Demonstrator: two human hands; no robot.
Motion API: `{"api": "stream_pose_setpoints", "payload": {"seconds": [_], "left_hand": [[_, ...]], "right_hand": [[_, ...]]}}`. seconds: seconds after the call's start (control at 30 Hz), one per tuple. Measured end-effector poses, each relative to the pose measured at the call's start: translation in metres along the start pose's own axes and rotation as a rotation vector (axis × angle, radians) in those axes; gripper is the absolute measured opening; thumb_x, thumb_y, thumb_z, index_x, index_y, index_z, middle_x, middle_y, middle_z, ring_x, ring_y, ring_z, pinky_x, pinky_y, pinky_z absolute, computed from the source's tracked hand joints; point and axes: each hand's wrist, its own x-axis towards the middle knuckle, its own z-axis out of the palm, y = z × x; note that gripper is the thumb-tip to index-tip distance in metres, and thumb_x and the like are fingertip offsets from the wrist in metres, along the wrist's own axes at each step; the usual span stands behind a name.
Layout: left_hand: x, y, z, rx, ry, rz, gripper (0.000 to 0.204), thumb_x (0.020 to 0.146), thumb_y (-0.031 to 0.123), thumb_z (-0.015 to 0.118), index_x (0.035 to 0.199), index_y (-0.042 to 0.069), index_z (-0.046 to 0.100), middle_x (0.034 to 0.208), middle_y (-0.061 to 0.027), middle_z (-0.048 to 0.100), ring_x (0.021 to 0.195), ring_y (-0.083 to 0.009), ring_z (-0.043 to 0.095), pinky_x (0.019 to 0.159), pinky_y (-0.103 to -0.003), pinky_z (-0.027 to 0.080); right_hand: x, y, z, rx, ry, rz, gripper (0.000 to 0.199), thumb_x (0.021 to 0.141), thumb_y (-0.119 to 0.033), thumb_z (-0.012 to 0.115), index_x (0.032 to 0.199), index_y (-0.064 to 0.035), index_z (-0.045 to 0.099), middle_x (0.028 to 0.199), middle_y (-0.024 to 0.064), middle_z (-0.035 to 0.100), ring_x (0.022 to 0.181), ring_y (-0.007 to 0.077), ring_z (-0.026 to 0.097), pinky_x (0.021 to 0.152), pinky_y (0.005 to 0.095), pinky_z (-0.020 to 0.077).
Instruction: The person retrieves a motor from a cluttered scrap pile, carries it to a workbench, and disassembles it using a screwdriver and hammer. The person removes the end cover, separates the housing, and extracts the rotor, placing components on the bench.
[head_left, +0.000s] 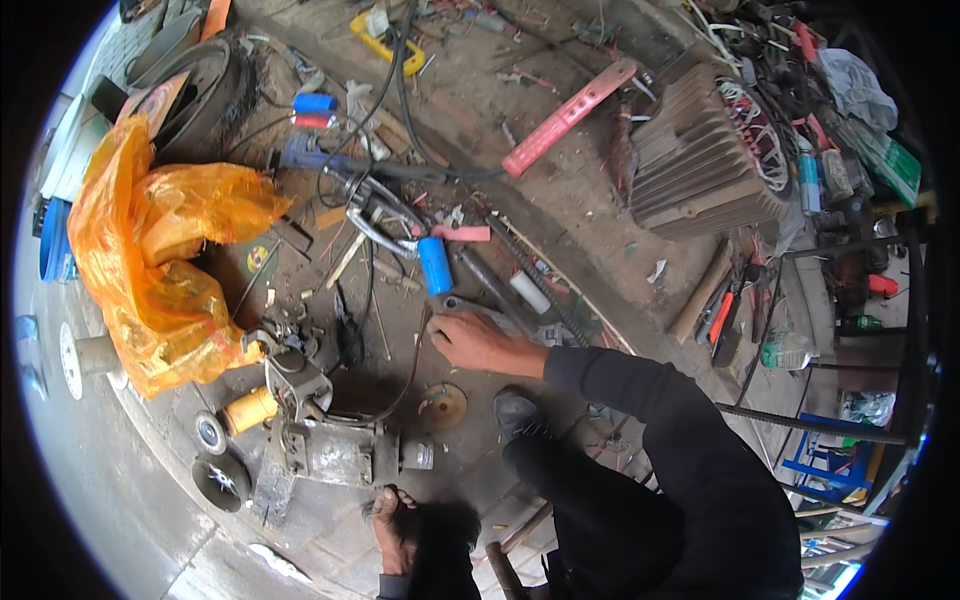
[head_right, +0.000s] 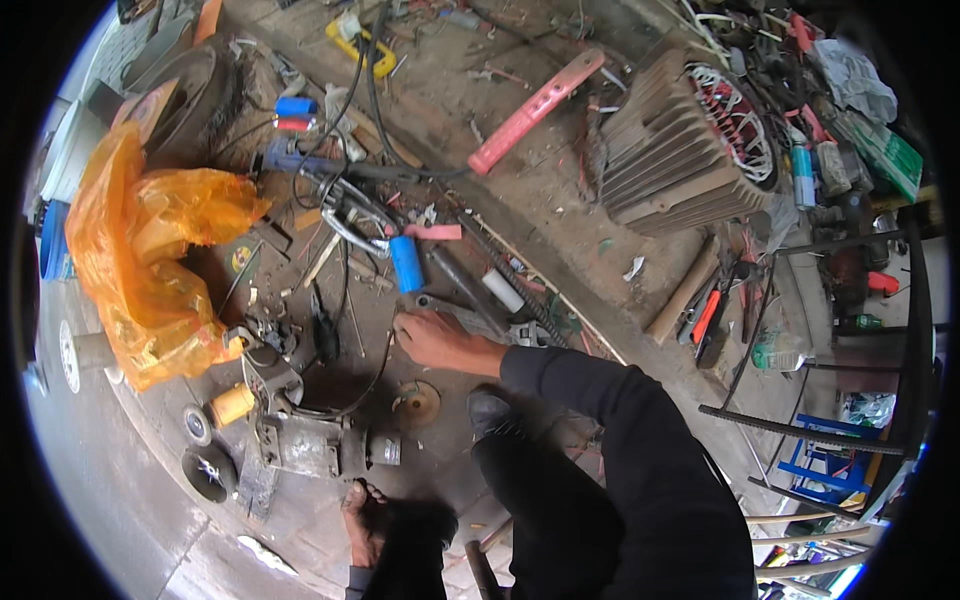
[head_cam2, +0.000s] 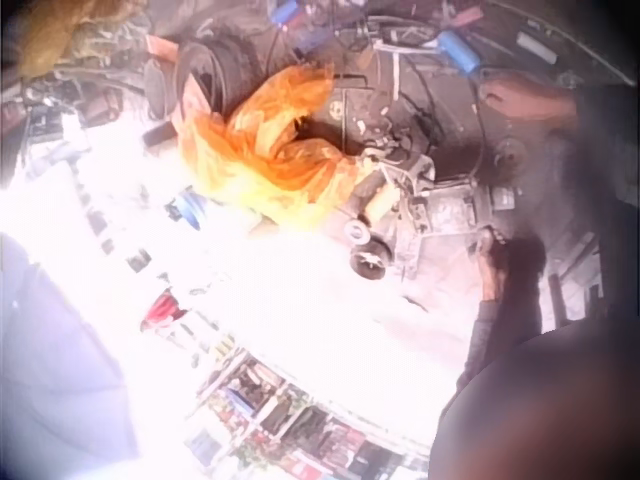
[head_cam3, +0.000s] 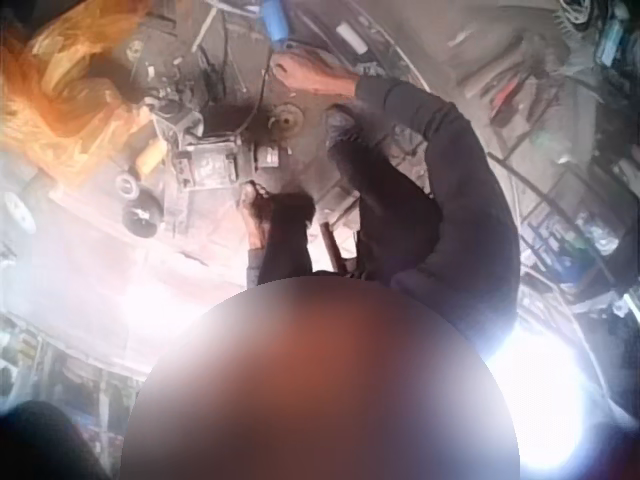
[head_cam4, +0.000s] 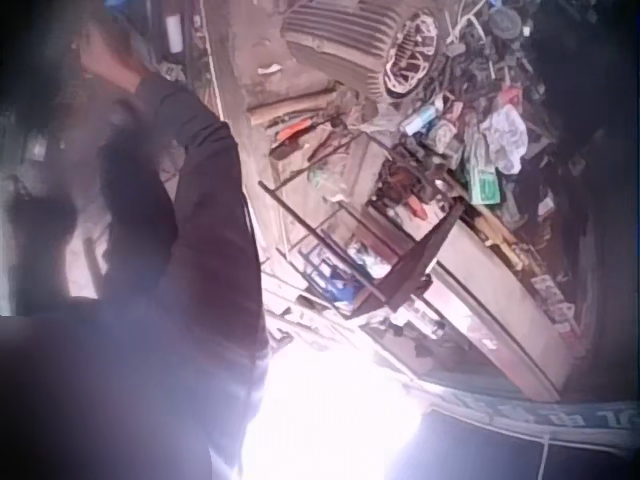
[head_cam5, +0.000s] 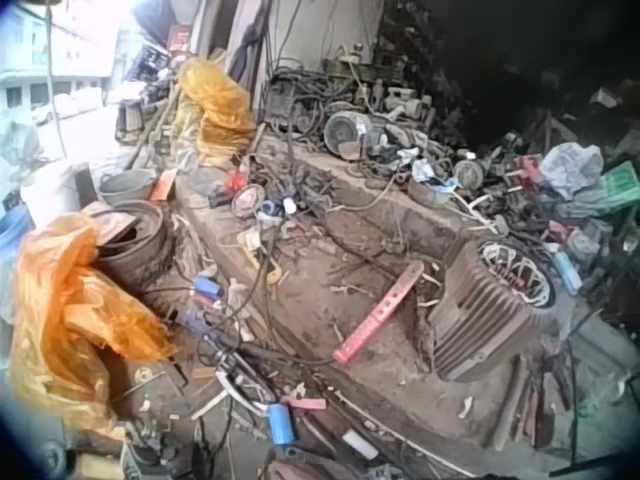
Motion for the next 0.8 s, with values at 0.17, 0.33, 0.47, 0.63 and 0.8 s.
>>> {"api": "stream_pose_setpoints", "payload": {"seconds": [0.17,0.33,0.47,0.63,0.8], "left_hand": [[0.014,-0.005,-0.026,-0.101,-0.03,-0.089,0.006,0.097,0.01,0.067,0.092,0.007,0.064,0.081,-0.0076,0.067,0.075,-0.0204,0.063,0.071,-0.035,0.051],[0.032,-0.011,-0.033,0.993,-0.263,0.183,0.022,0.096,0.021,0.069,0.103,0.001,0.069,0.092,-0.013,0.073,0.086,-0.0268,0.07,0.08,-0.039,0.055],[0.013,0.025,0.007,1.787,-0.427,0.481,0.039,0.088,0.033,0.08,0.108,0.001,0.073,0.101,-0.0175,0.075,0.096,-0.0339,0.072,0.086,-0.041,0.057],[-0.026,0.112,0.139,1.836,-0.665,0.698,0.037,0.093,0.032,0.074,0.112,0.001,0.071,0.104,-0.0185,0.075,0.099,-0.0339,0.073,0.085,-0.042,0.057],[-0.093,0.133,0.3,0.864,-0.693,0.558,0.028,0.106,0.025,0.058,0.119,0.001,0.065,0.106,-0.0055,0.071,0.095,-0.022,0.068,0.093,-0.04,0.055]], "right_hand": [[-0.048,0.026,-0.044,-0.089,-0.096,0.04,0.018,0.096,-0.017,0.055,0.095,-0.0002,0.061,0.096,0.0226,0.068,0.093,0.0458,0.066,0.08,0.0551,0.0523],[-0.136,0.021,-0.118,-0.132,-0.068,0.2,0.02,0.095,-0.021,0.057,0.102,-0.0041,0.065,0.099,0.0208,0.068,0.098,0.0436,0.066,0.083,0.0537,0.0517],[-0.213,0.011,-0.185,-0.175,0.161,0.209,0.02,0.094,-0.022,0.058,0.097,-0.0026,0.062,0.096,0.0226,0.066,0.095,0.0457,0.065,0.081,0.0541,0.0512],[-0.251,-0.05,-0.251,-0.223,0.42,0.302,0.023,0.094,-0.024,0.061,0.101,-0.0025,0.064,0.098,0.024,0.067,0.092,0.0453,0.067,0.079,0.0534,0.0523],[-0.206,-0.204,-0.233,0.16,0.809,-0.159,0.05,0.1,-0.038,0.064,0.131,0.0007,0.06,0.12,0.0253,0.067,0.105,0.0431,0.066,0.091,0.0502,0.0525]]}}
